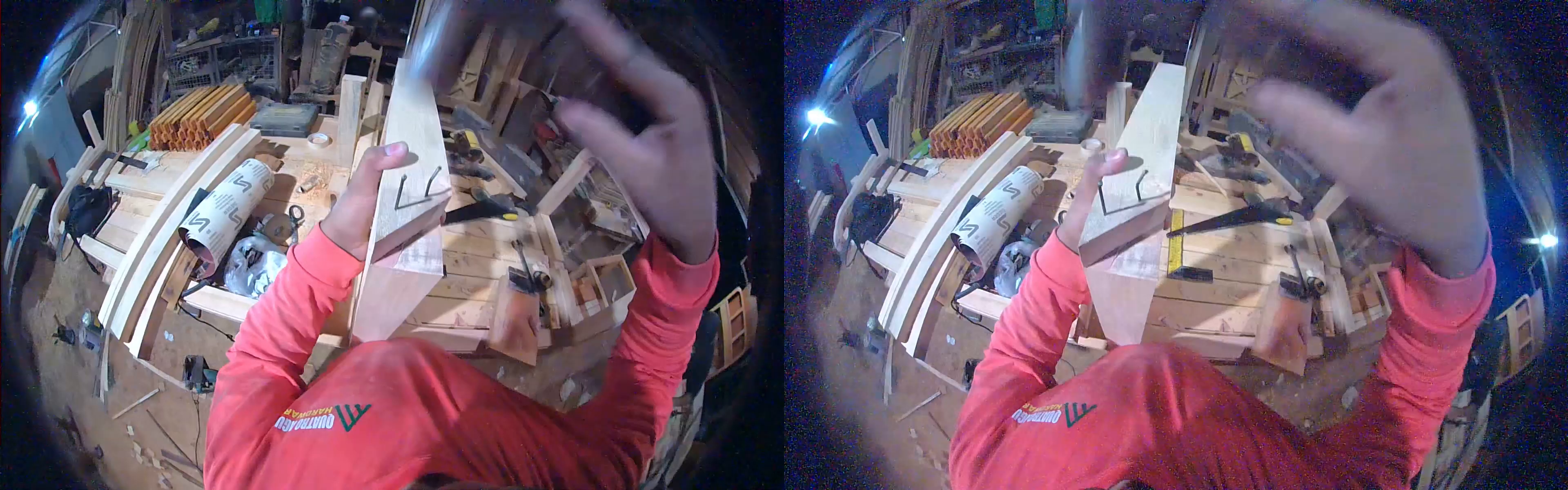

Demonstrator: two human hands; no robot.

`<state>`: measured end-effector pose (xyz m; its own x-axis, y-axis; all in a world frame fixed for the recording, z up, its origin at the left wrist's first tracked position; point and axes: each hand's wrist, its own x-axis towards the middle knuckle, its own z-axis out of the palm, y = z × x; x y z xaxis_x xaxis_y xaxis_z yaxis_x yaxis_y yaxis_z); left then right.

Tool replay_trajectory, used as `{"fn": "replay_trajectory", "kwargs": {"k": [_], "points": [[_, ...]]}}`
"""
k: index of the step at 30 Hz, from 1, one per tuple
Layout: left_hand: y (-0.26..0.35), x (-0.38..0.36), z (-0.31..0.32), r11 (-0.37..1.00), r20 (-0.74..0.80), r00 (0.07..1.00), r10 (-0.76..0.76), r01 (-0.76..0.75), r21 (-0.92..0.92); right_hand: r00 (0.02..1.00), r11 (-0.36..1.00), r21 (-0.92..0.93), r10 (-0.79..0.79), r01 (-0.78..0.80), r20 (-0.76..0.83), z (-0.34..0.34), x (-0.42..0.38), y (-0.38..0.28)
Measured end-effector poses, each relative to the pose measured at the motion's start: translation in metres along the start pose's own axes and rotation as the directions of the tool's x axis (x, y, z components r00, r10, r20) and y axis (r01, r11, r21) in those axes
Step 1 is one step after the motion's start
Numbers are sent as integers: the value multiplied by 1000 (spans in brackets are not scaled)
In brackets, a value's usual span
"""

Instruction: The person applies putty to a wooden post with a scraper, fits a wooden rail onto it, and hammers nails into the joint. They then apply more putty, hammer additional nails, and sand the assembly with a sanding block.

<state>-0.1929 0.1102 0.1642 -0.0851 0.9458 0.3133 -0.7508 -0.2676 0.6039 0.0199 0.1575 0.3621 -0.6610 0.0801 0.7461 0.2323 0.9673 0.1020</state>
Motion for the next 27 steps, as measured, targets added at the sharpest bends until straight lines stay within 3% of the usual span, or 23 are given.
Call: {"fn": "replay_trajectory", "kwargs": {"k": [1, 2, 3, 5, 6, 9, 10, 11, 13, 15, 16, 17, 18, 20, 23, 25, 27], "points": [[3, 0, 2, 1000, -38, 999, -20, 19, -18, 982, 981, 46, 189, -188, -13, -12, 6, 0], [4, -2, -2, 999, 45, 998, -42, 42, -3, 928, 925, 99, 371, -367, -26, -25, 13, 0], [4, -1, 0, 999, 22, 999, -42, 42, -3, 875, 867, 123, 477, -484, 78, -58, 22, 22], [5, -3, 5, 999, -30, 999, -35, 35, -10, 922, 951, 57, 280, -305, 268, -56, 25, 21], [2, -1, 0, 997, 49, 998, -27, 31, -74, 931, 999, 17, -32, 28, 363, -28, 13, 13], [-7, 1, -12, 991, 148, 989, -20, 39, -129, 947, 958, -53, -268, 281, 176, 12, -6, 2], [-4, -1, -6, 997, 100, 995, -26, 32, -65, 972, 969, -67, -236, 236, 5, 11, -3, 9], [3, 1, -2, 1000, 58, 998, -8, 8, 8, 996, 997, -34, -66, 64, -62, 3, 1, 4], [1, 1, -3, 999, 62, 998, -4, 6, -33, 941, 959, 101, 280, -265, -188, -14, 9, -6], [2, 1, 0, 1000, 37, 999, 3, -2, -30, 964, 975, 44, 222, -218, -146, -24, 12, 7], [1, 1, -3, 999, 86, 996, 2, 1, -39, 997, 997, -1, 72, -72, 3, -14, 4, 6], [0, 2, -8, 999, 136, 991, 8, -2, -43, 977, 992, -3, -124, 126, 176, -3, -1, 1], [0, 1, -9, 999, 137, 991, 1, 5, -42, 930, 976, -2, -208, 219, 303, 2, 1, -2], [-3, -2, -9, 998, 95, 995, -38, 42, -43, 936, 966, 141, -246, 216, 252, 4, -8, 5], [4, -2, -2, 999, 74, 997, -34, 34, -2, 991, 999, -45, 0, -6, -134, -10, 5, -9], [3, -1, 2, 1000, 39, 999, -24, 24, -14, 992, 989, -102, 104, -111, -70, -30, 7, 11], [-1, 3, -8, 999, 159, 987, -5, 13, -51, 998, 997, 61, -49, 47, 34, 3, 3, 0]]}}
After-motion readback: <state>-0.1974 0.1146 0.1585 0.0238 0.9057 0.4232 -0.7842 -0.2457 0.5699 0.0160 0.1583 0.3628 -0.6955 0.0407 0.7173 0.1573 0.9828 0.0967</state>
